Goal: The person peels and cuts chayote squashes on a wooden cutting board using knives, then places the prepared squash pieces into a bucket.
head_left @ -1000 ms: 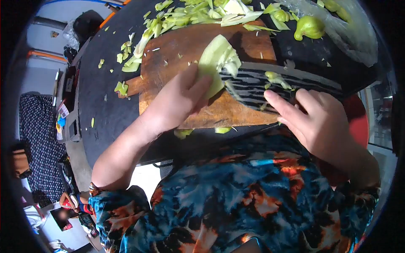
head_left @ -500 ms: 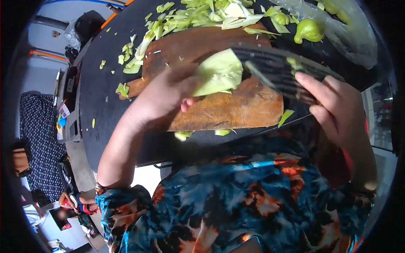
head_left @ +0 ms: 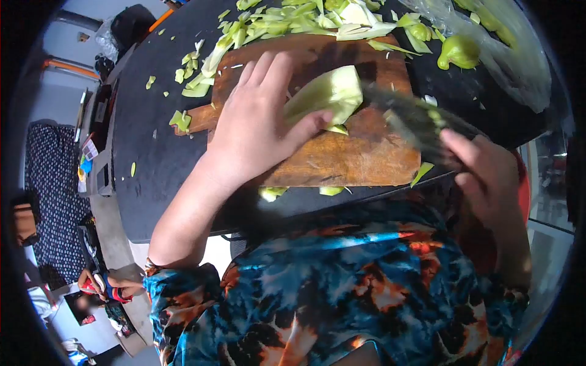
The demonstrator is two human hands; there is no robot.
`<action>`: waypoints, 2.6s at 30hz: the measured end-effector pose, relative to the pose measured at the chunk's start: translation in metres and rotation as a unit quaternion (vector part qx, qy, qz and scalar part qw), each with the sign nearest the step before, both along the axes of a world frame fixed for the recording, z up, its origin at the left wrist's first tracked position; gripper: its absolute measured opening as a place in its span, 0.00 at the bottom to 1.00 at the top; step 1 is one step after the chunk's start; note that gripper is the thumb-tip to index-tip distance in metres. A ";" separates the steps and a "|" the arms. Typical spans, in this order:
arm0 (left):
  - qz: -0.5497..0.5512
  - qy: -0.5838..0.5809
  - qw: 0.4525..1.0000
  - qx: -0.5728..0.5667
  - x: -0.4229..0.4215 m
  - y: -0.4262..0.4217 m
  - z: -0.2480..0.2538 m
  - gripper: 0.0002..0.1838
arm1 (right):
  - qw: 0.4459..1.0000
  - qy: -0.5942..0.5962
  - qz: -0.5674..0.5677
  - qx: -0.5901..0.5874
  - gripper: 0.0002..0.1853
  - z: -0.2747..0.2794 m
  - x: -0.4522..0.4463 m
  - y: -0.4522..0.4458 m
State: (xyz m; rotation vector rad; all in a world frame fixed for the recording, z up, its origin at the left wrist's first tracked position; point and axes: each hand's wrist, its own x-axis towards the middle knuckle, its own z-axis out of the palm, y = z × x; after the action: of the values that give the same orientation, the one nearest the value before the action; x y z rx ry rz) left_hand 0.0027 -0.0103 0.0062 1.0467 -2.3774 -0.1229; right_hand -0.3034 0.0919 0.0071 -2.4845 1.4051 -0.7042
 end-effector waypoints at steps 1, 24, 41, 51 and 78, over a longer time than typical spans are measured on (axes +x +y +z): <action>-0.038 0.008 0.999 -0.009 -0.003 -0.002 0.002 0.23 | 0.999 -0.020 -0.028 0.028 0.22 0.005 -0.002 0.002; 0.011 0.202 0.963 0.176 0.009 -0.038 -0.025 0.12 | 0.990 -0.110 -0.063 0.059 0.23 0.005 -0.020 0.012; -0.085 0.293 0.934 0.189 -0.047 0.031 0.031 0.45 | 0.705 -0.692 0.121 0.092 0.16 0.044 0.084 -0.064; -0.011 0.405 0.914 -0.037 -0.012 0.019 0.036 0.32 | 0.936 -0.331 0.092 -0.074 0.24 0.056 0.125 -0.067; -0.067 0.495 0.826 0.260 0.077 0.001 0.057 0.10 | 0.598 -0.668 0.065 0.438 0.16 -0.020 0.110 -0.102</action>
State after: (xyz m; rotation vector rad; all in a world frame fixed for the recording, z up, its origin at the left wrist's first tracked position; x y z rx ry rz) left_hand 0.0800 -0.0090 0.0628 0.7296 -1.4413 -1.1266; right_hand -0.1931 -0.0101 -0.0124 -0.7193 0.5801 -1.0659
